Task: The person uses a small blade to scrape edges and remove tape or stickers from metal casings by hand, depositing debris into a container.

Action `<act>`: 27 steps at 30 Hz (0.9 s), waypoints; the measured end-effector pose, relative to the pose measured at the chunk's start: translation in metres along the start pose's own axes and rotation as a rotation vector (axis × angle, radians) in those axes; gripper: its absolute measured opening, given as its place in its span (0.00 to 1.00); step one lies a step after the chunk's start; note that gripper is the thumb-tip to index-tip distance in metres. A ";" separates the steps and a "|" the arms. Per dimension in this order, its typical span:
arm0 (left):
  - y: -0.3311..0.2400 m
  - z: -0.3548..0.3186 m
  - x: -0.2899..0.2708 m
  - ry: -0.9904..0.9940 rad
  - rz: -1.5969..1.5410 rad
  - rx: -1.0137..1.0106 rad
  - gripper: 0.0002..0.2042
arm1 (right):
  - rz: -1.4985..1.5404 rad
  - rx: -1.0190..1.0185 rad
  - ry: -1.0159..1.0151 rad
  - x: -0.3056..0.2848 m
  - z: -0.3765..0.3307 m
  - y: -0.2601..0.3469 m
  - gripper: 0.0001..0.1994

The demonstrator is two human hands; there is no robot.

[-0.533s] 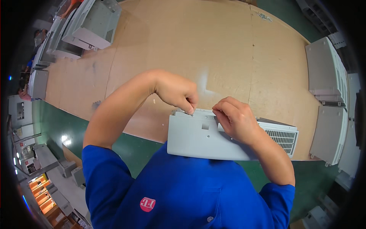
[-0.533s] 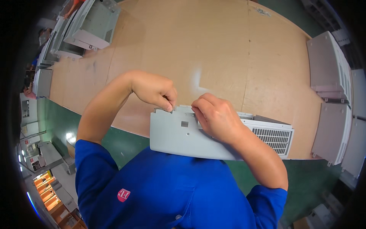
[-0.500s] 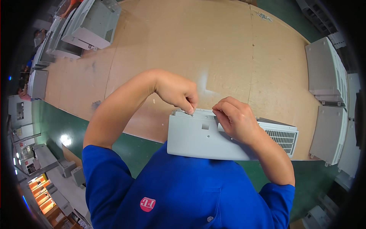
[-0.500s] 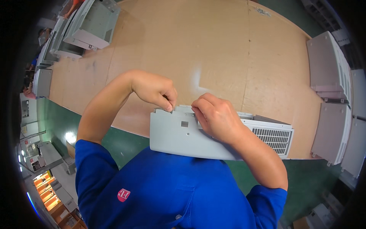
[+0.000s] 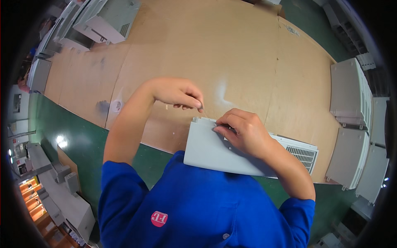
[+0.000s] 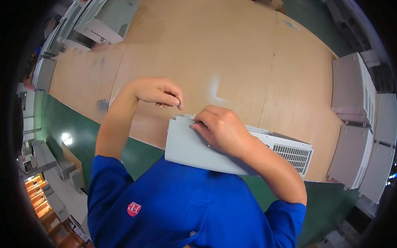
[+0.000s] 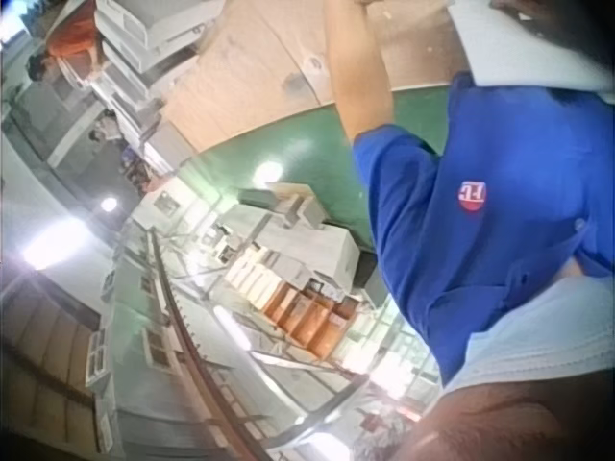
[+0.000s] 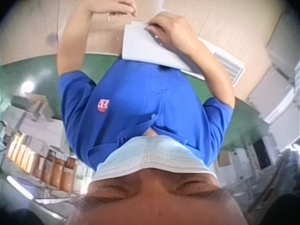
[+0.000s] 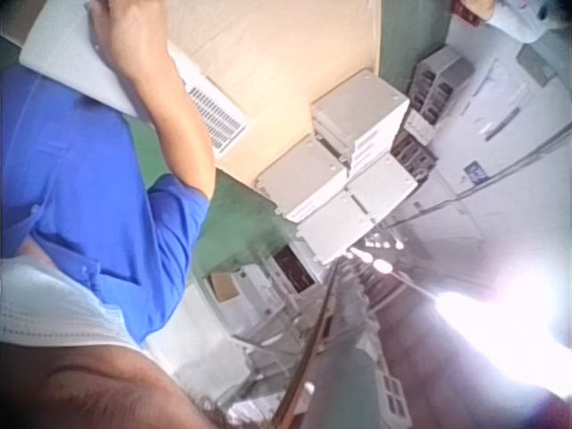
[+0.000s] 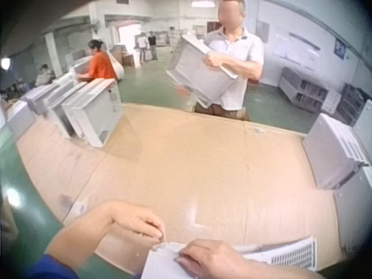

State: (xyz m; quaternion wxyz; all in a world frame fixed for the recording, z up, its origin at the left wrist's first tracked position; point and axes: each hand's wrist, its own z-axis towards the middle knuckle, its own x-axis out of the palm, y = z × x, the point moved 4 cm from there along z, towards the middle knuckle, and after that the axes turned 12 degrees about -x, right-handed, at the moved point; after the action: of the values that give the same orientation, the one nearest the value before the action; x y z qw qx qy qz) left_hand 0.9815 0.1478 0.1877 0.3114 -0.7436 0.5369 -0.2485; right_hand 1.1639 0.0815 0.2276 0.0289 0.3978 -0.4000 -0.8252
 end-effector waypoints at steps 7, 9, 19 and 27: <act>0.088 -0.046 0.041 -0.614 -0.614 0.146 0.07 | -0.432 -0.302 0.251 0.008 0.008 0.012 0.05; 0.110 -0.040 0.064 -0.664 -0.839 0.163 0.04 | -0.455 -0.284 0.226 0.011 0.010 0.012 0.06; 0.037 -0.074 0.095 -1.098 -1.075 0.786 0.07 | 0.225 0.026 -0.184 0.047 0.079 0.045 0.03; 0.082 -0.109 0.068 -1.072 -1.055 0.689 0.06 | 0.245 0.054 -0.184 0.098 0.112 0.055 0.06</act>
State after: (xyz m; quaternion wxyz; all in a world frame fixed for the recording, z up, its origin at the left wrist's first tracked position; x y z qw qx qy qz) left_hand 0.8726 0.0431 0.2046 0.5780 -0.7786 -0.2104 -0.1242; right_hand 1.0060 0.0801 0.2441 0.0818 0.2694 -0.4685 -0.8374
